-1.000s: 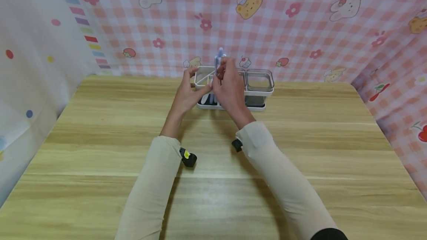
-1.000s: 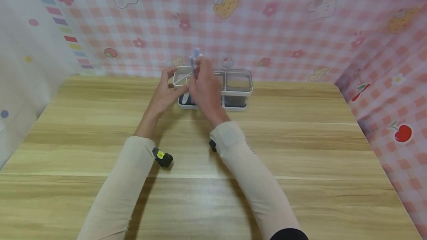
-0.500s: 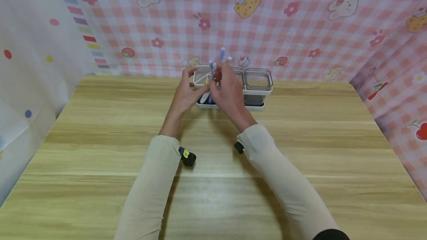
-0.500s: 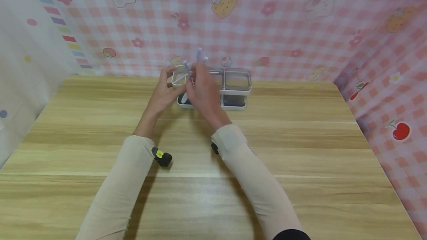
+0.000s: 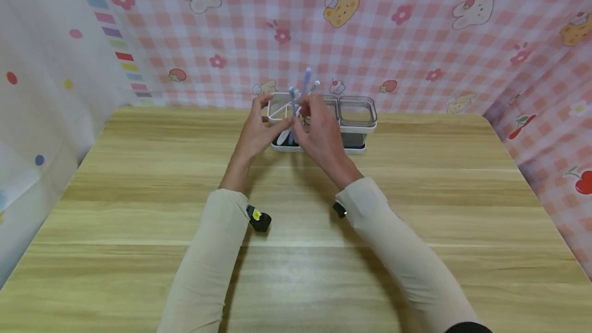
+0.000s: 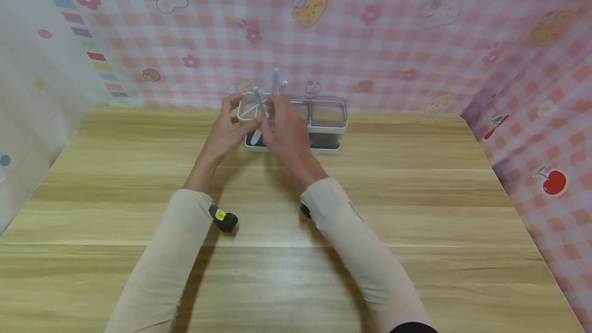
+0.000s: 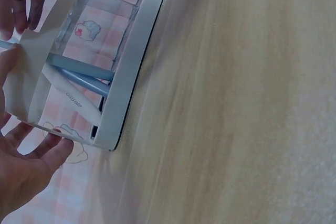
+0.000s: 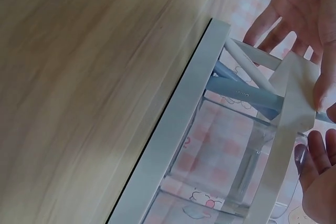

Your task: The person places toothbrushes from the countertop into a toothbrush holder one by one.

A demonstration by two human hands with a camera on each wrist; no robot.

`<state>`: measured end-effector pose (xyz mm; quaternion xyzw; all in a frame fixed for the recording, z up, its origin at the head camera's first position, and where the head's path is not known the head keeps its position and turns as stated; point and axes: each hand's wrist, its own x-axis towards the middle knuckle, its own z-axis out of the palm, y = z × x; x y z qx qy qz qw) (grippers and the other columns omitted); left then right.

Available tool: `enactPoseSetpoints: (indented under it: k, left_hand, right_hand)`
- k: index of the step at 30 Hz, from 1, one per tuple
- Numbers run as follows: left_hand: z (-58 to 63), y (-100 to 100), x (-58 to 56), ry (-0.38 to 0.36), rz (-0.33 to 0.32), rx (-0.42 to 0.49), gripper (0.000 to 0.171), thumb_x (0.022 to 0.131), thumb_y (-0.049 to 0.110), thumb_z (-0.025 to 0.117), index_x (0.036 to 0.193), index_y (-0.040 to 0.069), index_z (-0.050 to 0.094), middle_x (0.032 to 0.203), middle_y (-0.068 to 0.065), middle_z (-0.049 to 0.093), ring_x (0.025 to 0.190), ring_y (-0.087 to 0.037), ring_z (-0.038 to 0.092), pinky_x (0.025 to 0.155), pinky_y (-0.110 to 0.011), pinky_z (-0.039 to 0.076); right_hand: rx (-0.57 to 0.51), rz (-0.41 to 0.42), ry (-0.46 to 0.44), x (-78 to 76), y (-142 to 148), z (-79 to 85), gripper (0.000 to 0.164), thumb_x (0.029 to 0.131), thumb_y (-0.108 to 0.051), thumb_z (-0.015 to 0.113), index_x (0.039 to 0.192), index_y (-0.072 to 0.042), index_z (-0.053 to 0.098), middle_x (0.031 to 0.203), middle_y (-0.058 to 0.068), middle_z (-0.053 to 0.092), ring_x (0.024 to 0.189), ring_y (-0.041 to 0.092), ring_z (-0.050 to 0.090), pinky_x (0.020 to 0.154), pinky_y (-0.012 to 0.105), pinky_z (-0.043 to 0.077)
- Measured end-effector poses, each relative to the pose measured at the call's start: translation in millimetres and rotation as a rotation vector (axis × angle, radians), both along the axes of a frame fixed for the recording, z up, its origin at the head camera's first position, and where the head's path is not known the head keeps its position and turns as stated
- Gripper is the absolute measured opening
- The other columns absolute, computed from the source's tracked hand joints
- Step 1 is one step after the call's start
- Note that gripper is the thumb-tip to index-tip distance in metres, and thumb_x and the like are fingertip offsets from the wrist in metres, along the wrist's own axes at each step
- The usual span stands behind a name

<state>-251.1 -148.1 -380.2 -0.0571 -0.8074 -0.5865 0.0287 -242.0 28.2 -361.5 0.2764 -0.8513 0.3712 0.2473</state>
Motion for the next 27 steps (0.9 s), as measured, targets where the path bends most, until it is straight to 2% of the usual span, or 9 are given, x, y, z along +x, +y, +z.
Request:
enactPoseSetpoints:
  k: [5, 10, 16, 23, 27]
  left_hand:
    - [1.8, -2.3, 1.7, 0.002, -0.011, -0.014, 0.082, 0.091, 0.041, 0.075, 0.155, 0.017, 0.03, 0.158, -0.012, 0.033, 0.124, -0.035, 0.049, 0.09, -0.047, 0.049]
    - [3.9, -4.5, 2.6, 0.031, 0.003, -0.063, 0.081, 0.09, 0.038, 0.076, 0.154, 0.013, 0.032, 0.154, -0.013, 0.038, 0.124, -0.035, 0.05, 0.095, -0.047, 0.047]
    - [9.6, -6.1, 5.6, 0.085, 0.018, -0.179, 0.079, 0.09, 0.04, 0.075, 0.152, 0.009, 0.036, 0.153, -0.014, 0.041, 0.13, -0.035, 0.047, 0.103, -0.051, 0.042]
    - [17.4, -4.1, 12.9, 0.128, 0.022, -0.327, 0.077, 0.093, 0.039, 0.073, 0.152, 0.006, 0.037, 0.156, -0.016, 0.038, 0.141, -0.034, 0.038, 0.112, -0.053, 0.032]
    - [18.7, -3.5, 16.7, 0.137, 0.025, -0.42, 0.074, 0.094, 0.039, 0.072, 0.152, 0.007, 0.039, 0.157, -0.015, 0.038, 0.141, -0.035, 0.036, 0.113, -0.053, 0.031]
  right_hand:
    - [0.023, 0.017, 0.058, 2.1, 6.8, -3.9, 0.024, 0.095, -0.006, 0.067, 0.113, 0.002, 0.054, 0.106, 0.016, 0.059, 0.097, 0.028, 0.061, 0.081, 0.039, 0.052]
    - [0.051, 0.042, 0.132, 4.0, 14.1, -8.8, 0.02, 0.093, -0.002, 0.066, 0.111, 0.004, 0.058, 0.107, 0.018, 0.062, 0.1, 0.03, 0.06, 0.086, 0.04, 0.051]
    - [0.094, 0.051, 0.178, 8.1, 23.3, -12.1, 0.022, 0.092, -0.001, 0.065, 0.114, 0.004, 0.063, 0.11, 0.017, 0.064, 0.103, 0.03, 0.058, 0.092, 0.042, 0.047]
    - [0.164, 0.009, 0.163, 13.0, 36.1, -13.6, 0.028, 0.093, -0.005, 0.067, 0.12, 0.002, 0.064, 0.119, 0.016, 0.064, 0.109, 0.032, 0.057, 0.096, 0.045, 0.045]
    - [0.213, -0.026, 0.165, 15.8, 45.1, -13.3, 0.035, 0.092, -0.008, 0.069, 0.125, 0.003, 0.064, 0.123, 0.017, 0.063, 0.115, 0.033, 0.056, 0.101, 0.047, 0.042]
